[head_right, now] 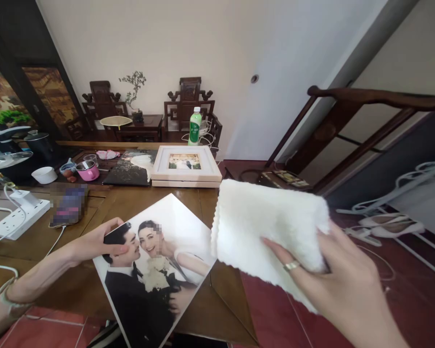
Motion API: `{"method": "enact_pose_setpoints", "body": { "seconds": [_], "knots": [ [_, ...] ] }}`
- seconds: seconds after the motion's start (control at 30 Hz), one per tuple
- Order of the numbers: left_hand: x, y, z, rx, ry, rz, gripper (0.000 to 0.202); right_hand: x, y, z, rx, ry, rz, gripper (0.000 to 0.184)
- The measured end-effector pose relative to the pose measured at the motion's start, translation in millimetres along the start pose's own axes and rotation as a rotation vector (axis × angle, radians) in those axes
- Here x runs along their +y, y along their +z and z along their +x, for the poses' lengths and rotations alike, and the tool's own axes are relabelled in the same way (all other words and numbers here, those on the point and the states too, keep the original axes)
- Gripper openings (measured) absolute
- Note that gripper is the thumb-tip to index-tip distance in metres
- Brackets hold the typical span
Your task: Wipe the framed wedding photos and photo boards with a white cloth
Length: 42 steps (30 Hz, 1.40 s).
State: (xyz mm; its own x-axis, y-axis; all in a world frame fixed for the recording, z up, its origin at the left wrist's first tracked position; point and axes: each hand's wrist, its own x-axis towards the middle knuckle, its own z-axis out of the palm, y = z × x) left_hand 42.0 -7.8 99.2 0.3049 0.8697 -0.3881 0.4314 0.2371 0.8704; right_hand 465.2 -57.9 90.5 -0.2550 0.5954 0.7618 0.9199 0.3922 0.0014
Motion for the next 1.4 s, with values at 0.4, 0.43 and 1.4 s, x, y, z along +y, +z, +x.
{"method": "enact_pose_setpoints", "body": {
  "seconds": [0.4, 0.43, 1.4],
  "knots": [
    [5.5, -20.5, 16.7, -0.081, 0.116, 0.338, 0.054, -42.3, 69.5, 34.8, -0.025, -0.478, 0.23, 0.019],
    [5.9, -22.4, 18.5, -0.072, 0.134, 0.395, 0.055, -47.8, 77.7, 32.1, -0.063, -0.473, 0.265, 0.019],
    [-41.5, 15.8, 17.4, 0.457, 0.381, 0.836, 0.062, -95.8, 82.9, 9.7, -0.498, -0.267, 0.3, 0.056]
  ]
}}
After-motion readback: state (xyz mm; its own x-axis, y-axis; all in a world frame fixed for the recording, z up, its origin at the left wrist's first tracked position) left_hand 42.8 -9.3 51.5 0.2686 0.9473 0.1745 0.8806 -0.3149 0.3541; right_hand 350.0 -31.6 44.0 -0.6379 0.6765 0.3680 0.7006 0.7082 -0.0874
